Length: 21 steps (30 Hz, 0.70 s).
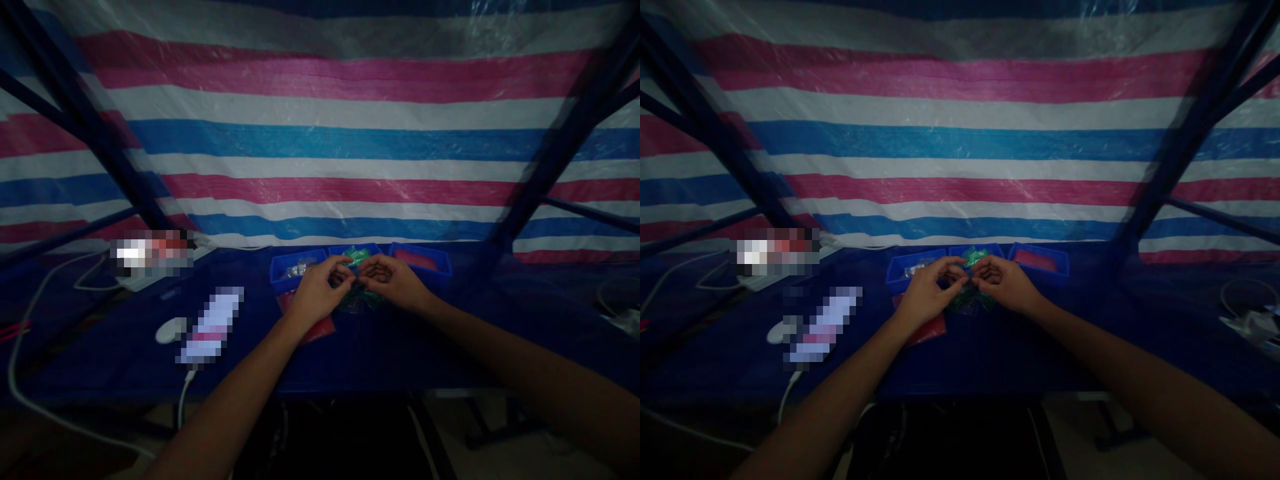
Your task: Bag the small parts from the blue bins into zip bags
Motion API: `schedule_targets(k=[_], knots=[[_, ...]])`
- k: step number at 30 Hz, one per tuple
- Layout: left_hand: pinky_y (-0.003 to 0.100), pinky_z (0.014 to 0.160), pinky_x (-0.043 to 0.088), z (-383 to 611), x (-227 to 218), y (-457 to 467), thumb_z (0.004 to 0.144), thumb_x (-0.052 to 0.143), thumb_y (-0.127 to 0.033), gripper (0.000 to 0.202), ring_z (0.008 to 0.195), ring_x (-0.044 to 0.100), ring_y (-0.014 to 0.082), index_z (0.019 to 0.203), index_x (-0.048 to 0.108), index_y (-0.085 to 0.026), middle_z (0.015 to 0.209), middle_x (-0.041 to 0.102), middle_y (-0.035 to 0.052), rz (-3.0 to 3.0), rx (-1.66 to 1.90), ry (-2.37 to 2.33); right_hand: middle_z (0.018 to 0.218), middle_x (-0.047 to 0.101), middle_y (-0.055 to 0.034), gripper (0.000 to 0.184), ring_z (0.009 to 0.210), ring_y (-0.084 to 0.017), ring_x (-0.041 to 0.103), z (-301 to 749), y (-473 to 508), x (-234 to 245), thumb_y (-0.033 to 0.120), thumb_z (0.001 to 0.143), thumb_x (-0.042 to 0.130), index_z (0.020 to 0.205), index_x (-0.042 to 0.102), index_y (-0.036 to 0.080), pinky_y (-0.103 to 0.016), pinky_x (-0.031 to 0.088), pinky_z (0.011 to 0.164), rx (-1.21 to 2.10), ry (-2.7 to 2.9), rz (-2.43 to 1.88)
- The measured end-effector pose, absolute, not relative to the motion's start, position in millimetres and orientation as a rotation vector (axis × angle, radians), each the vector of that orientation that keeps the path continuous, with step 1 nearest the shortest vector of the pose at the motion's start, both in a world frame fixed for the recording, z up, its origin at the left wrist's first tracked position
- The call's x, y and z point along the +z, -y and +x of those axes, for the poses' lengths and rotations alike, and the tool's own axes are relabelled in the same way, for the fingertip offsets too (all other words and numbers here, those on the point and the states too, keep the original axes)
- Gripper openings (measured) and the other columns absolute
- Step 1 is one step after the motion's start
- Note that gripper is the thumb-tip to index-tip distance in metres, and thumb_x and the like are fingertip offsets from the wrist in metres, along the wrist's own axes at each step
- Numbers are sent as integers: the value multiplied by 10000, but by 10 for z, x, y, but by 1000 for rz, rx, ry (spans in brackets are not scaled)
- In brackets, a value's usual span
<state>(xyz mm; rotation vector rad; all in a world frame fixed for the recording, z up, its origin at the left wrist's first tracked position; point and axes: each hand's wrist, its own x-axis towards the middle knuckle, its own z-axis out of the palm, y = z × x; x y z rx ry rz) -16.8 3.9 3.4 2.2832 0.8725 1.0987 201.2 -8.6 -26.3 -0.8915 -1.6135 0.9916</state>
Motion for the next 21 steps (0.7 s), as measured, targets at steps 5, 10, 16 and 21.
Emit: schedule_targets(k=[5,10,16,21], knots=[[333,813,574,-144,-13,-33,922,689,-217,326,838,734,173,1238,615,-236,985,786,15,2241,1106,-799,1047,689,-40,375,906,-169,695,1944,150,-279,217,828,743,1173,597,227,-323,567,813,904,1699,-862],[336,823,577,-150,0,-18,924,707,-222,345,869,749,179,1255,612,-248,977,792,9,2264,1072,-758,1029,676,-24,368,877,-161,678,1887,180,-287,165,799,705,1132,561,228,-317,545,806,917,1681,-868],[351,855,571,-153,27,-3,936,706,-254,339,887,752,187,1265,624,-242,987,793,16,2336,1020,-743,928,638,16,376,835,-147,636,1852,190,-294,147,774,672,1118,545,232,-310,497,810,1021,1624,-851],[339,842,562,-151,42,-1,936,692,-224,334,881,750,180,1259,616,-250,984,791,5,2357,1016,-733,816,544,61,349,709,-116,540,1845,172,-291,132,752,666,1067,554,232,-271,426,693,1052,1579,-842]])
